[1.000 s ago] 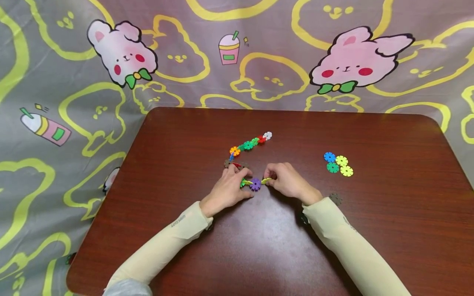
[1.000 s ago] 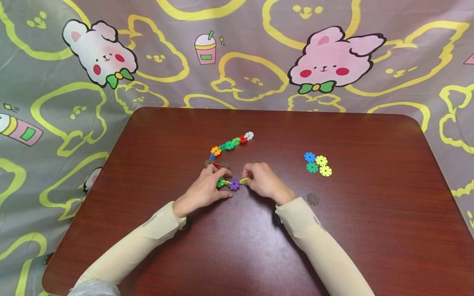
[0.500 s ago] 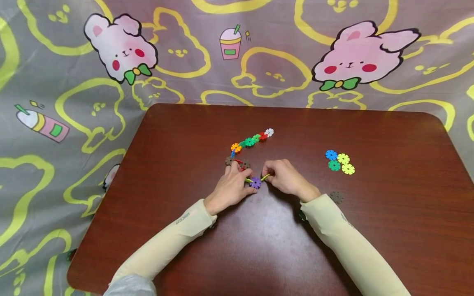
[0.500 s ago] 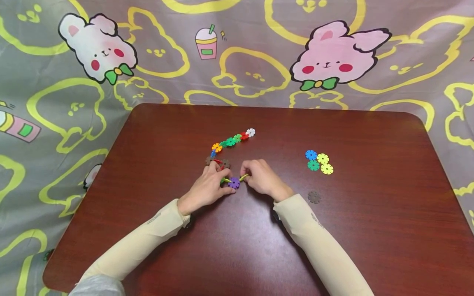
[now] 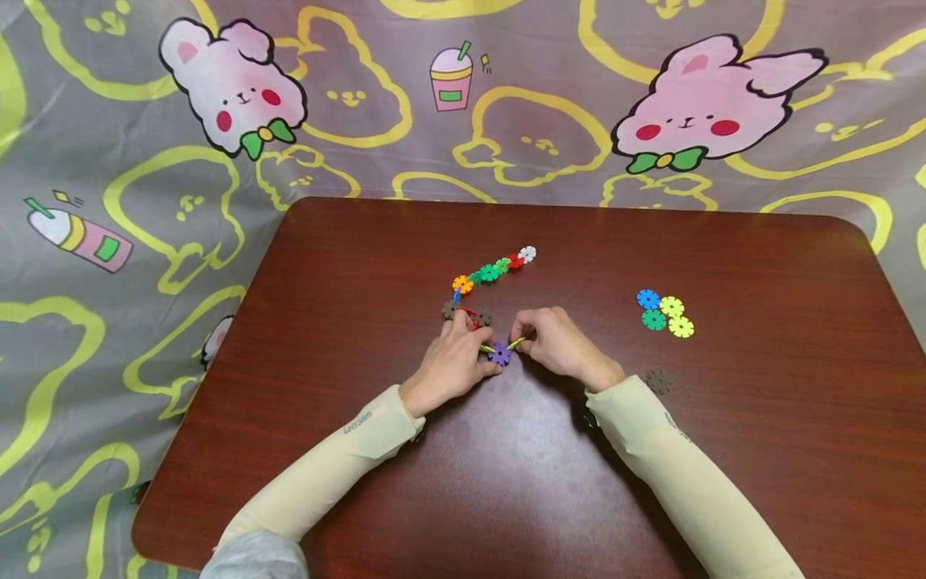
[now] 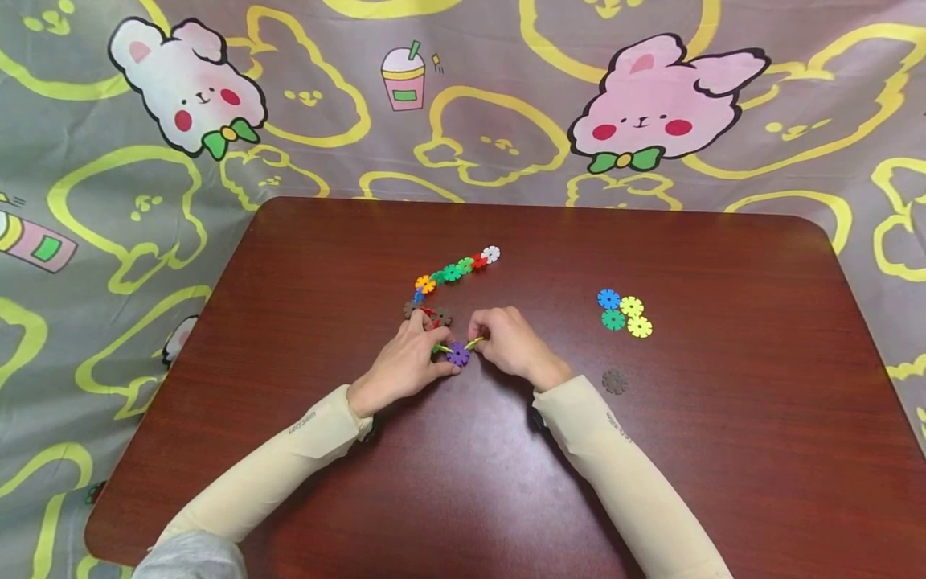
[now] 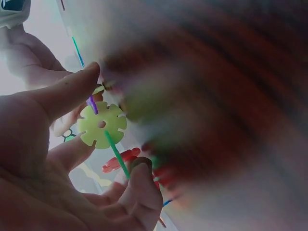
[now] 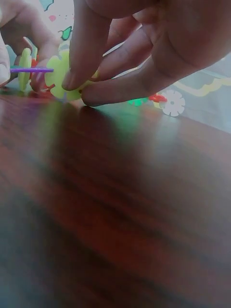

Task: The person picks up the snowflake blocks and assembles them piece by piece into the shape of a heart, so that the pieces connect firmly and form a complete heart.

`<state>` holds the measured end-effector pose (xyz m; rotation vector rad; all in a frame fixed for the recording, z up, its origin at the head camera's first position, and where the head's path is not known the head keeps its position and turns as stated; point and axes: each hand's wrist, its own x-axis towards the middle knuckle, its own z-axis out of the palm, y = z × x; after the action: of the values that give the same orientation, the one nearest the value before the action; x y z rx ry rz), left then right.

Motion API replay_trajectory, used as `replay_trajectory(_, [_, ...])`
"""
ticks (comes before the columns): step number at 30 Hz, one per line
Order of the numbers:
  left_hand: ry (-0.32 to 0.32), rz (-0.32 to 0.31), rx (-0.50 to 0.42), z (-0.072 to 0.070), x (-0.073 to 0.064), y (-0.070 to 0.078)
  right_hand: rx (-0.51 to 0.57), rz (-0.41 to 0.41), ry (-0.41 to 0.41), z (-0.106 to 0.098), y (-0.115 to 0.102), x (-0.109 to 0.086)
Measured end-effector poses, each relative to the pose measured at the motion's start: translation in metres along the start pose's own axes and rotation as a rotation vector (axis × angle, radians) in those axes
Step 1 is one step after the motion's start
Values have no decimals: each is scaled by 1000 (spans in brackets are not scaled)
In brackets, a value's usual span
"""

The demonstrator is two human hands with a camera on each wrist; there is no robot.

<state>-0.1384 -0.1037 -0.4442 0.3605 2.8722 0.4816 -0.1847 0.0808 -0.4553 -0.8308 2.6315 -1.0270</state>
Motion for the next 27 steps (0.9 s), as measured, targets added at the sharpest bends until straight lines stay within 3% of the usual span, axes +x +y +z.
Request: replay_trajectory(27, [21,10,-11,1,-1,-2,-27,-45,-14,-2,-1,2])
